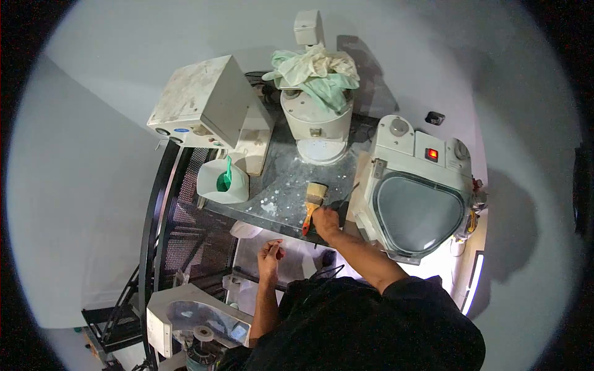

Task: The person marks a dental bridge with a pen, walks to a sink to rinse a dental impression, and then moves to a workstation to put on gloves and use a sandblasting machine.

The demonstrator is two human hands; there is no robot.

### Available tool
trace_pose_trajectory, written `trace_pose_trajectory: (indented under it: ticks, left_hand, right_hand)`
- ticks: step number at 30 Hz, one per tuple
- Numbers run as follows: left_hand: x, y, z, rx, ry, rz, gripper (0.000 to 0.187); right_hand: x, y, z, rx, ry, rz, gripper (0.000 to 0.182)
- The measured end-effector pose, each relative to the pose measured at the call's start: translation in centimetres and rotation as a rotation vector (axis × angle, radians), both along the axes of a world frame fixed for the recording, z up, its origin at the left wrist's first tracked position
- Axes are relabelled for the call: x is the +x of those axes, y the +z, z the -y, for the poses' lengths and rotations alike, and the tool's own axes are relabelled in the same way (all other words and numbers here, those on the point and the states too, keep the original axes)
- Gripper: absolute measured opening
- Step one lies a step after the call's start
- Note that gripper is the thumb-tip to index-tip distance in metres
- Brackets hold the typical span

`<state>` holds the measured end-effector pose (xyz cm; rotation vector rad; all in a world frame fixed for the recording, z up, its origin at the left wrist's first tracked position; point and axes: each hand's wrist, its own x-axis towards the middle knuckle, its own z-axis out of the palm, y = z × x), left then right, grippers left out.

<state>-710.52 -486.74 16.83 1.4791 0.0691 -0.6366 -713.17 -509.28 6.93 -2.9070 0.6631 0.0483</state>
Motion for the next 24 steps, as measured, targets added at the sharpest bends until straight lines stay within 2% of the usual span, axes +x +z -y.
trace_pose_trajectory:
  ticks: [3, 9, 12, 14, 16, 18, 23, 24]
  left_hand:
    - [-0.1, -0.2, -0.3, -0.013, 0.007, -0.02, 0.018]
    - [1.4, -0.7, 0.3, -0.029, -0.073, 0.013, 0.017]
    - [2.2, -0.6, 0.8, -0.051, -0.071, 0.024, 0.018]
    - [2.5, 0.0, 1.0, -0.032, -0.061, 0.041, 0.019]
    - [3.1, 0.5, 0.9, -0.032, -0.068, 0.074, 0.02]
    - [3.6, 0.2, 0.8, -0.023, -0.044, 0.074, 0.019]
    - [4.3, -1.4, 0.2, -0.124, -0.01, 0.053, 0.024]
    - [4.2, -2.2, -0.1, -0.147, -0.027, 0.102, 0.024]
  right_hand:
    - [0.8, 1.0, 0.8, 0.138, -0.07, -0.079, 0.014]
    - [0.5, 1.6, 1.7, 0.141, -0.061, -0.114, 0.017]
    - [0.7, 2.0, 1.8, 0.133, -0.193, -0.04, 0.014]
    - [0.2, 4.3, 1.9, 0.111, -0.212, 0.093, 0.014]
    - [0.6, 9.1, 2.0, 0.254, -0.291, 0.027, 0.018]
    - [0.8, 9.2, 2.8, 0.155, -0.217, 0.255, 0.022]
    - [3.5, 18.6, 5.0, 0.317, -0.265, 0.719, 0.017]
    - [4.4, 22.2, 5.4, 0.333, -0.279, 0.766, 0.017]
